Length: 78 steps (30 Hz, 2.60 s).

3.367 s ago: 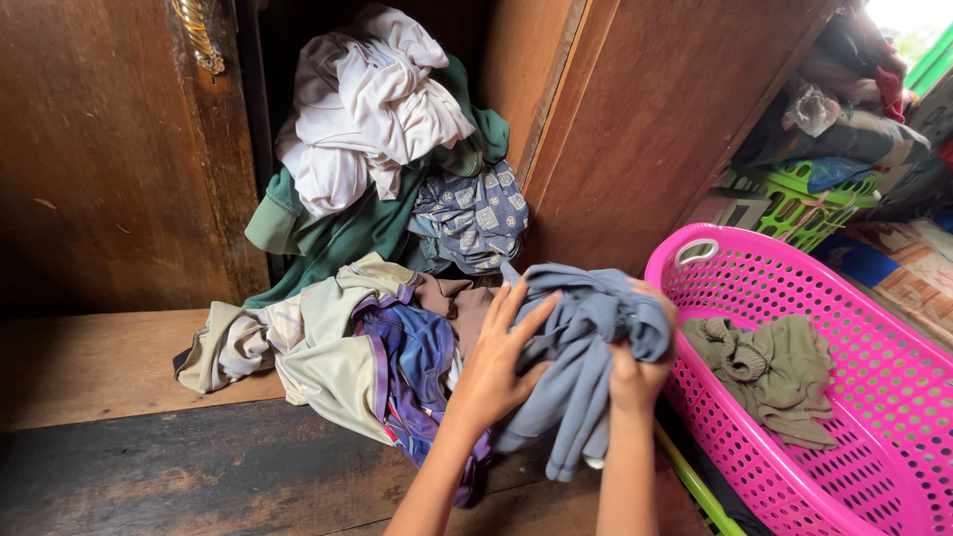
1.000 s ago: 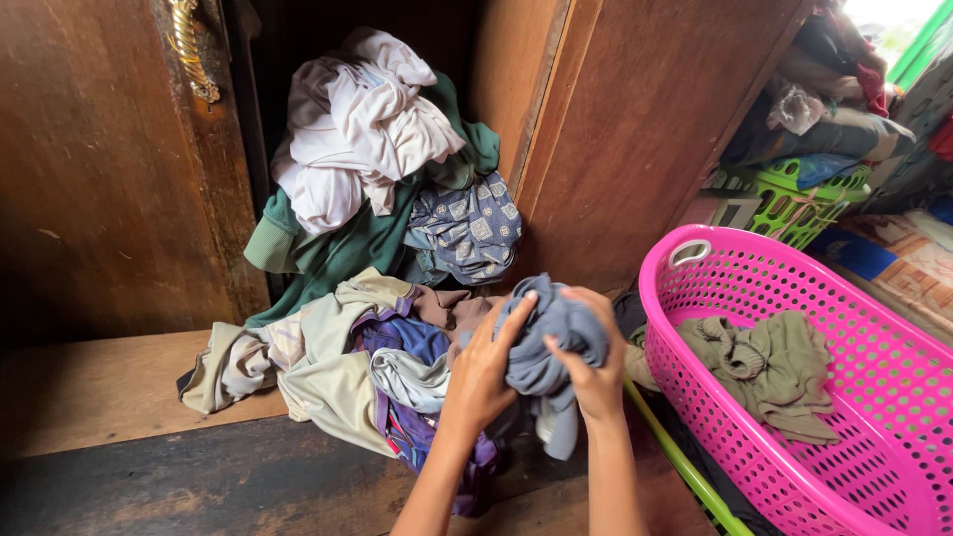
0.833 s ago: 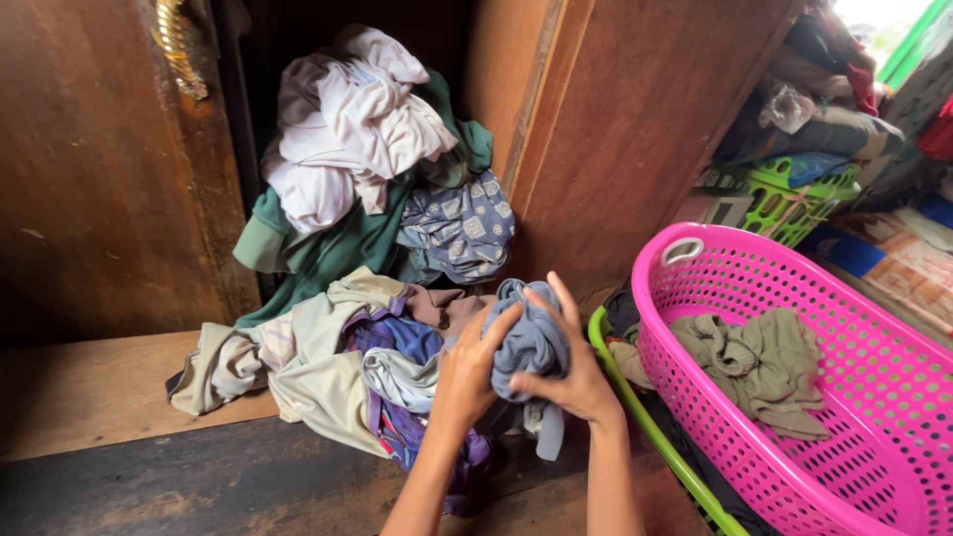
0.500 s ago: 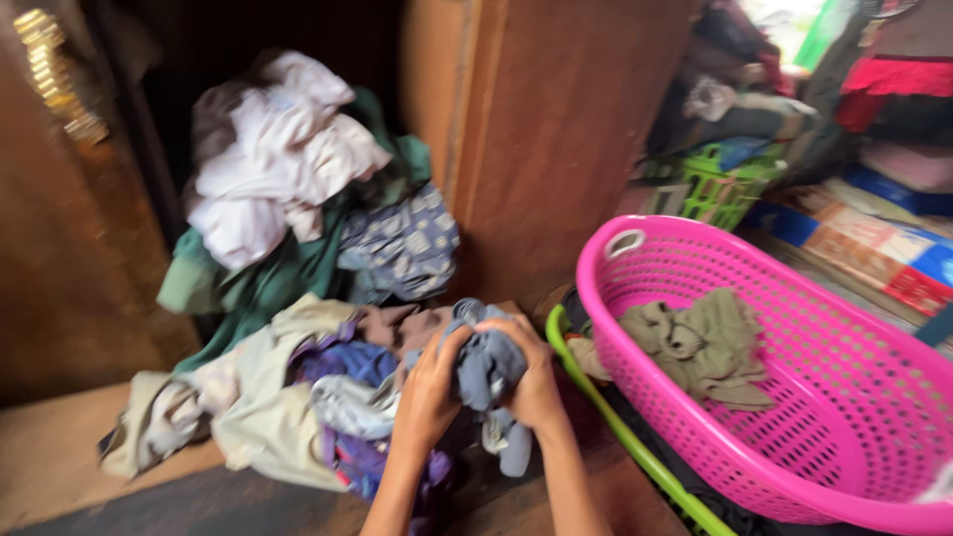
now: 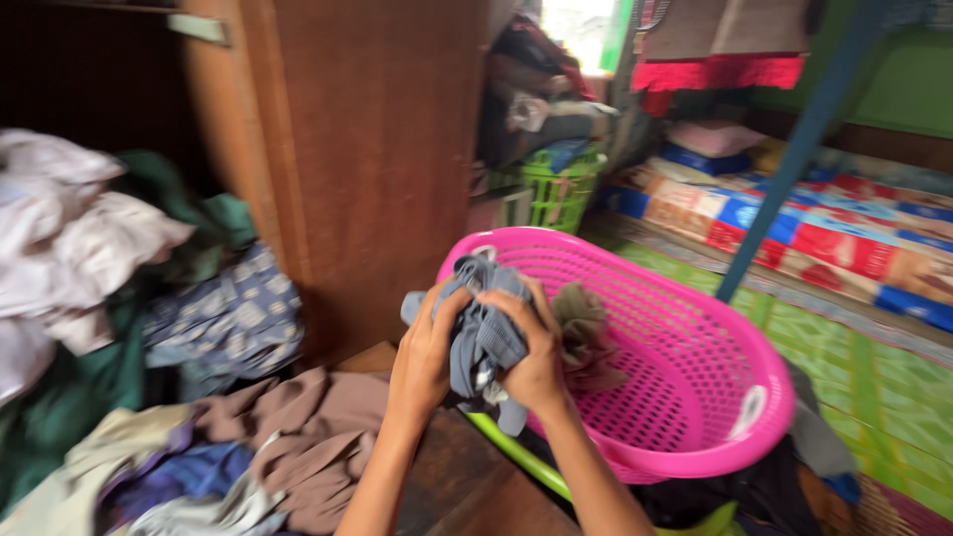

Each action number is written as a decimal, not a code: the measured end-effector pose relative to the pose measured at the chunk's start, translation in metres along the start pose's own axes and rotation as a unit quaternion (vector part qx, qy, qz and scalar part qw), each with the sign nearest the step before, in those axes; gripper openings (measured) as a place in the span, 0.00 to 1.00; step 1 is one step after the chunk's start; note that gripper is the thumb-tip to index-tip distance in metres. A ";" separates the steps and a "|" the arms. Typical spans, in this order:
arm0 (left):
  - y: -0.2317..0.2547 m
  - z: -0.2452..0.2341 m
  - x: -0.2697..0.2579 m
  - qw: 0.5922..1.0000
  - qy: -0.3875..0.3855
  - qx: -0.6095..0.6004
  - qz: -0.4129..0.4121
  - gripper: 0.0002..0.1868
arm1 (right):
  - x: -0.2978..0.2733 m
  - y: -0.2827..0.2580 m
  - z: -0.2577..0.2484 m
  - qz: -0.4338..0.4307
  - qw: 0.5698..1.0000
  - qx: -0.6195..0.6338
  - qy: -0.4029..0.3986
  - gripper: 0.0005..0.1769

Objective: The person sorts through a pile of clothes on the floor, picking up items one by one and placing them into a laundry basket.

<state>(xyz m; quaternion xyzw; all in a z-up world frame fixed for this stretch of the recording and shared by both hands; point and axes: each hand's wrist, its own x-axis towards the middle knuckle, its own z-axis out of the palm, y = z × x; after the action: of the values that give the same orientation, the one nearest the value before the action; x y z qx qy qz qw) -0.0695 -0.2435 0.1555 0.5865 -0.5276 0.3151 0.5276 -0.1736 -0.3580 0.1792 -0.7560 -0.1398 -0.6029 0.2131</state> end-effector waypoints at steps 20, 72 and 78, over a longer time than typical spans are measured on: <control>-0.029 0.275 0.016 0.971 -0.216 -0.095 -0.033 0.31 | -0.057 0.188 -0.169 0.184 0.958 -0.157 -0.153 0.45; -0.131 -0.139 -0.195 0.871 -0.273 0.191 -0.360 0.76 | -0.137 0.036 0.188 0.252 0.866 -0.011 -0.433 0.72; -0.124 -0.126 -0.228 0.853 -0.292 0.228 -0.367 0.81 | -0.207 0.032 0.229 0.292 0.822 -0.079 -0.482 0.71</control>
<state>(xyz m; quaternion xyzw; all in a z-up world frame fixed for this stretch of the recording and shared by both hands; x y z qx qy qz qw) 0.0163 -0.0721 -0.0600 0.9065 -0.3167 0.0245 0.2782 -0.0117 -0.2635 -0.0683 -0.9699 0.0505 -0.0798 0.2245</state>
